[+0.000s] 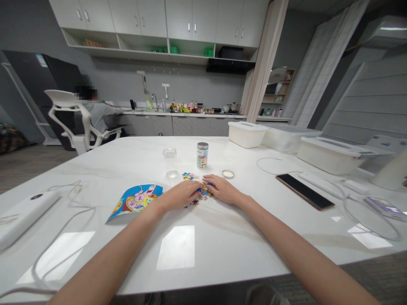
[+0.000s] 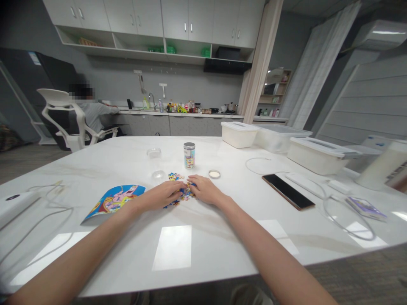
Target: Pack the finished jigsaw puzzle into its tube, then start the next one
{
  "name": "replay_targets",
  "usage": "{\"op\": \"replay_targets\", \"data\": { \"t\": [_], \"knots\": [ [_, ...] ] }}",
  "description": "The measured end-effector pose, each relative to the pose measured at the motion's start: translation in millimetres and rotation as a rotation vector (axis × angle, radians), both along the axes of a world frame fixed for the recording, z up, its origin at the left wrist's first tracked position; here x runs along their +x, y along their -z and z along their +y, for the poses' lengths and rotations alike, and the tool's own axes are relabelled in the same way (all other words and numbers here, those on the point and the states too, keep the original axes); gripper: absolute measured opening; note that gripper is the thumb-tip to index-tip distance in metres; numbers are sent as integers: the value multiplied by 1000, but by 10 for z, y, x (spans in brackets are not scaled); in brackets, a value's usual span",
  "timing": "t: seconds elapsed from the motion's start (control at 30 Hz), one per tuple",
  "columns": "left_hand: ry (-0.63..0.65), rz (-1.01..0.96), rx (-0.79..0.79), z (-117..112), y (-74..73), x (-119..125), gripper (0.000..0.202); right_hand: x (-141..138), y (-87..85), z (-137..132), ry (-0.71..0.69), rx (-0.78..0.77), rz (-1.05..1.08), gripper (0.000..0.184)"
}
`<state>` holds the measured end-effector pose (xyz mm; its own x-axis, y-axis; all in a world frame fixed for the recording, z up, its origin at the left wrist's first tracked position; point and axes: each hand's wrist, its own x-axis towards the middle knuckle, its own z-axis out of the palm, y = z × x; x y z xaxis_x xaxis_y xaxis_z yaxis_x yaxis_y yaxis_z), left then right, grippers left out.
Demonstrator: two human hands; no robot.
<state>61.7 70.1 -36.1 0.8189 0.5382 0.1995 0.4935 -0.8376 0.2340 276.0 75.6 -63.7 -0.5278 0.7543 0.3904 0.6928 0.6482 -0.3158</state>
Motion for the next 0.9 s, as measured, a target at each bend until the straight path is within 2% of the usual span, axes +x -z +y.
{"op": "replay_targets", "data": {
  "t": [0.3, 0.47, 0.63, 0.9],
  "knots": [
    [-17, -4, -3, -17, -35, 4, 22, -7, -21, -24, -25, 10, -60, 31],
    [-25, 8, 23, -6, -24, 4, 21, -3, -25, -22, 74, 37, -122, 28],
    [-21, -12, 41, 18, 11, -5, 21, 20, 5, 13, 175, 76, -53, 21],
    [-5, -8, 35, 15, 32, -4, 21, 22, -7, 16, 133, 39, 11, 12]
  ]
}}
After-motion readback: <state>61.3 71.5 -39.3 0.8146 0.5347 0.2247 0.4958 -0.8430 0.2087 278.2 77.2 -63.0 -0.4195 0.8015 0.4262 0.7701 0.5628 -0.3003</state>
